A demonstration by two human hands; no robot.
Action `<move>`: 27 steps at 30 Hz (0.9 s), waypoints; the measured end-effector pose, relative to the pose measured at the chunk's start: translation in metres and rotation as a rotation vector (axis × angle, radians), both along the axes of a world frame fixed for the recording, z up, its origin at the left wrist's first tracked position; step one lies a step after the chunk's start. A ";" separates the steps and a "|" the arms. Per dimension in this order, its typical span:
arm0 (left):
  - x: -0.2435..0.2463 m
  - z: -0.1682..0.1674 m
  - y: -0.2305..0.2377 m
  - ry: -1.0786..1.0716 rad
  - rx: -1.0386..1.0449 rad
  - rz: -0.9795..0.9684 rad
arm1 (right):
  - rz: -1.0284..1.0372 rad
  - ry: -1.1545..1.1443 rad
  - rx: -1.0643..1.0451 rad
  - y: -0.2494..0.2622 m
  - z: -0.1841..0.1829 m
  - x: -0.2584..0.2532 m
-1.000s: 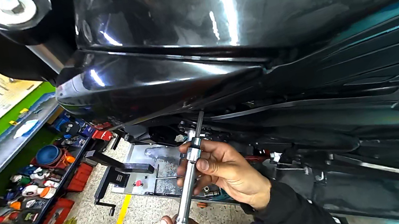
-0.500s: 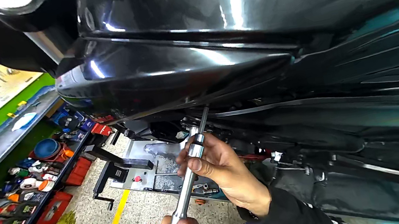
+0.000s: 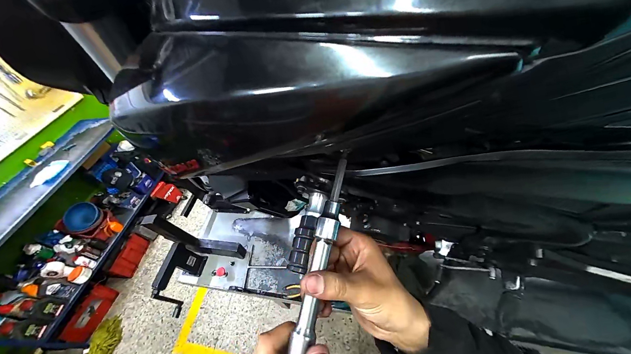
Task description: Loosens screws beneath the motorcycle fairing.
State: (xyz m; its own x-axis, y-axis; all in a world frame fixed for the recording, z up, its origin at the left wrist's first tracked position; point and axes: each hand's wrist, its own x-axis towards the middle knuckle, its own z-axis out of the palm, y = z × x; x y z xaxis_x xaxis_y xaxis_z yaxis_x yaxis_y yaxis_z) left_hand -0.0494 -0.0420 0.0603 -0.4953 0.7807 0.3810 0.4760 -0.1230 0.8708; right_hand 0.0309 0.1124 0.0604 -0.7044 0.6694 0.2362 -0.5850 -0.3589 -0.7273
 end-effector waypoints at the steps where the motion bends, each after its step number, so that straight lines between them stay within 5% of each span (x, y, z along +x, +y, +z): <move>1: 0.001 -0.001 0.001 0.054 0.015 0.043 | -0.014 -0.003 -0.006 -0.002 0.001 -0.002; 3: 0.001 -0.001 0.004 0.029 0.024 0.057 | 0.012 -0.008 0.061 0.000 0.002 -0.001; 5: -0.001 0.001 0.006 -0.233 0.031 -0.060 | 0.149 0.030 0.172 0.008 0.001 0.006; 8: -0.003 -0.002 0.008 -0.686 0.074 -0.274 | 0.317 0.107 0.085 0.019 -0.003 0.012; 10: -0.003 -0.007 0.007 -0.768 0.084 -0.337 | 0.253 0.075 0.040 0.019 -0.005 0.011; 18: 0.002 -0.005 0.004 -0.239 0.054 -0.049 | 0.078 -0.001 -0.009 0.008 0.010 0.001; 25: 0.002 -0.011 0.008 0.020 0.011 0.110 | -0.024 -0.089 -0.021 0.001 0.014 -0.002; 27: 0.002 -0.012 0.008 -0.097 0.013 0.018 | -0.055 -0.115 0.008 0.000 0.013 -0.002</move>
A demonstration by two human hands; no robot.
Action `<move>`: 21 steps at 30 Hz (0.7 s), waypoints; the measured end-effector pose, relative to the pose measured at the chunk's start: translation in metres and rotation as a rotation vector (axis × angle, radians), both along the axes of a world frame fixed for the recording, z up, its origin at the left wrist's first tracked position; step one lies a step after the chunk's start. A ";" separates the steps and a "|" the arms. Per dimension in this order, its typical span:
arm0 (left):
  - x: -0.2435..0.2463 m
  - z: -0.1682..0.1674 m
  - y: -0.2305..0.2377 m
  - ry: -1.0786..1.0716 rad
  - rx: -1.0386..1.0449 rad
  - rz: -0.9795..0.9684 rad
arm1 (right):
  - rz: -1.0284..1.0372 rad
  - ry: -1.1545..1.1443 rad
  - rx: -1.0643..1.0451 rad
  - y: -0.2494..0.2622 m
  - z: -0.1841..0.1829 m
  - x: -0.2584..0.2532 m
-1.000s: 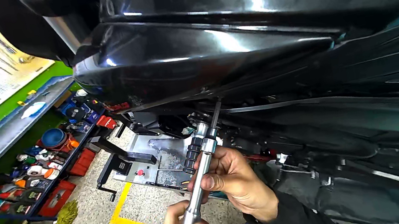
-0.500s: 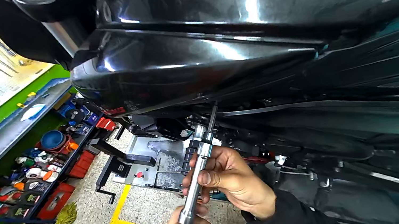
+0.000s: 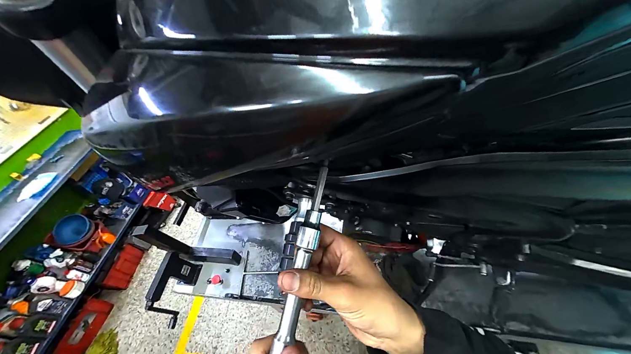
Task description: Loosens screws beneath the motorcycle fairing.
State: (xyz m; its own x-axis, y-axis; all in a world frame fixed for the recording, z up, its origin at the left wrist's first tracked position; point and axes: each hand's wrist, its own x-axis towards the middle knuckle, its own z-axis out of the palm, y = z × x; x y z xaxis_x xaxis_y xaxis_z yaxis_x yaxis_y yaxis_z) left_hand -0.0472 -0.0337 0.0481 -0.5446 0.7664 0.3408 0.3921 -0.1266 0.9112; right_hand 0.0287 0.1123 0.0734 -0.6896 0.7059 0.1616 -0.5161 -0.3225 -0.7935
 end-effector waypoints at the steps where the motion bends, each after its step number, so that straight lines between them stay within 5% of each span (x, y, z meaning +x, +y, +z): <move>1: -0.001 0.001 0.001 -0.159 0.022 -0.087 | 0.000 -0.005 0.047 0.001 -0.001 0.001; 4: -0.005 0.006 0.002 -0.687 0.079 -0.328 | 0.155 0.039 0.203 0.010 -0.006 0.010; 6: -0.007 0.006 0.003 -0.835 0.083 -0.412 | 0.288 0.104 0.152 0.019 -0.007 0.017; 15: 0.001 0.008 -0.004 -0.172 0.035 -0.135 | 0.045 0.054 0.006 0.013 -0.007 0.005; 21: 0.002 0.005 0.006 -0.561 0.079 -0.236 | 0.365 0.152 0.150 0.029 -0.004 0.019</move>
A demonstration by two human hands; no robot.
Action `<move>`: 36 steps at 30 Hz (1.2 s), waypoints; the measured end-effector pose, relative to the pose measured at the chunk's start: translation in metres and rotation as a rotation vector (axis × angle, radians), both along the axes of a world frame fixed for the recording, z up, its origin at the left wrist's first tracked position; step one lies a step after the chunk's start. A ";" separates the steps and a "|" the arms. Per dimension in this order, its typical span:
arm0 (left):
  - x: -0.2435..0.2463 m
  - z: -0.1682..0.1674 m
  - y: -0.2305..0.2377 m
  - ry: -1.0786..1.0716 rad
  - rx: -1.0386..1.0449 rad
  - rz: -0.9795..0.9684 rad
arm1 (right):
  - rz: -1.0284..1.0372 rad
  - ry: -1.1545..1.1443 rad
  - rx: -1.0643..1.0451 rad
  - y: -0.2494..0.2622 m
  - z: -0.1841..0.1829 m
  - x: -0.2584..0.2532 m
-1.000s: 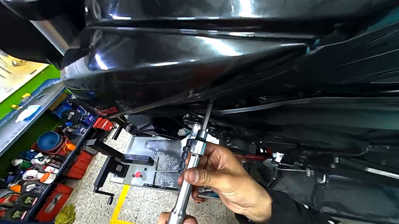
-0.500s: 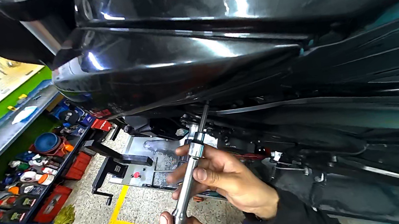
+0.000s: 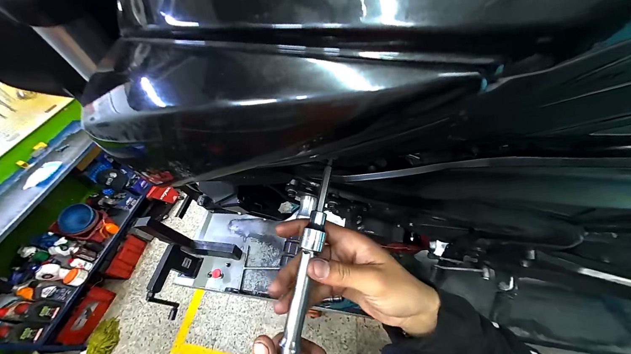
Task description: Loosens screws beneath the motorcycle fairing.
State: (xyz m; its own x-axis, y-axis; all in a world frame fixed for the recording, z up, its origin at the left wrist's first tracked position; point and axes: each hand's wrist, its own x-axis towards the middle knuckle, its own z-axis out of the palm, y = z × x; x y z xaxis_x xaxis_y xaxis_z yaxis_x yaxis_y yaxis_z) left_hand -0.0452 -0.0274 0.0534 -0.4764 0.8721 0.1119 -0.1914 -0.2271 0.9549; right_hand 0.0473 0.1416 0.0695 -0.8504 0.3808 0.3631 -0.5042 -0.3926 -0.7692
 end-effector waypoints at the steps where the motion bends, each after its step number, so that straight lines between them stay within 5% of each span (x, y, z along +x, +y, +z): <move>1: -0.001 -0.002 -0.001 -0.026 0.002 -0.036 | -0.008 -0.005 -0.019 0.002 -0.002 0.002; 7: 0.003 0.000 -0.001 0.149 -0.033 -0.019 | -0.427 -0.147 -0.073 -0.009 -0.006 -0.009; 13: -0.004 0.001 0.005 -0.052 0.032 -0.081 | -0.084 -0.056 0.087 0.007 -0.001 0.001; 20: -0.002 -0.001 -0.001 0.050 -0.012 -0.037 | -0.460 -0.117 0.016 0.001 0.001 -0.013; 23: -0.004 -0.003 0.002 -0.004 0.029 -0.034 | -0.311 -0.106 0.165 0.003 0.005 -0.008; 27: -0.008 -0.003 0.003 -0.107 0.023 -0.133 | -0.041 -0.003 0.017 0.020 0.002 -0.001; 32: -0.006 -0.003 -0.001 0.083 0.008 -0.049 | -0.482 -0.077 -0.040 0.012 0.000 -0.011; 36: -0.005 -0.004 0.004 0.054 0.019 0.079 | -0.530 -0.086 0.066 0.003 0.005 -0.009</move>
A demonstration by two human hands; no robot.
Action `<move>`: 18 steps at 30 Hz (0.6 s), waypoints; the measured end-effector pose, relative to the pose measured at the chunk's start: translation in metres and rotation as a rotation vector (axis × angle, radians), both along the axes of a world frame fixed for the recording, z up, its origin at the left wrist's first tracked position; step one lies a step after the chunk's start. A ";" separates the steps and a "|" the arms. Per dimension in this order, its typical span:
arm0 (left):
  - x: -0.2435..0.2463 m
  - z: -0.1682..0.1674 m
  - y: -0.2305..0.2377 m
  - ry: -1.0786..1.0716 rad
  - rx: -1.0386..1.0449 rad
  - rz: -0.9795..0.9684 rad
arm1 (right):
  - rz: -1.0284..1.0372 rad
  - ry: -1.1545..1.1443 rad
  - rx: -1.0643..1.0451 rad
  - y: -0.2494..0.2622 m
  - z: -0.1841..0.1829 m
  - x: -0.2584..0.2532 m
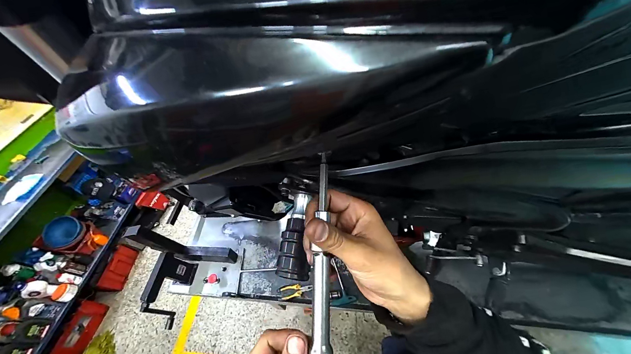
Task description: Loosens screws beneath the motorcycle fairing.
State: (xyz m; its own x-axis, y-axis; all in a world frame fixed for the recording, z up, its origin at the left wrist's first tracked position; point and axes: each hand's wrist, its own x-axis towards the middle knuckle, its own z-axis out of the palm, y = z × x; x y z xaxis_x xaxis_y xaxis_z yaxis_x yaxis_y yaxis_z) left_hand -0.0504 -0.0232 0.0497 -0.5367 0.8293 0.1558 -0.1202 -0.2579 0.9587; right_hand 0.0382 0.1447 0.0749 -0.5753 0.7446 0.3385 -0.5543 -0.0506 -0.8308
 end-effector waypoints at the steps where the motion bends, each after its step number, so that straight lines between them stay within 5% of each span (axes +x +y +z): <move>1: -0.001 0.000 0.001 0.000 0.010 -0.029 | 0.010 0.003 0.008 0.000 0.002 0.000; 4: -0.005 -0.001 0.001 0.018 0.037 -0.171 | -0.021 0.000 -0.045 -0.003 0.007 -0.005; 11: -0.001 -0.008 -0.005 0.069 -0.021 -0.017 | -0.093 -0.013 0.010 -0.004 0.008 -0.024; 16: -0.014 -0.008 0.002 -0.109 0.028 -0.246 | 0.418 0.005 0.095 0.016 0.006 0.002; 18: -0.015 -0.010 0.003 -0.180 0.026 -0.304 | 0.469 0.059 0.043 0.020 0.002 0.004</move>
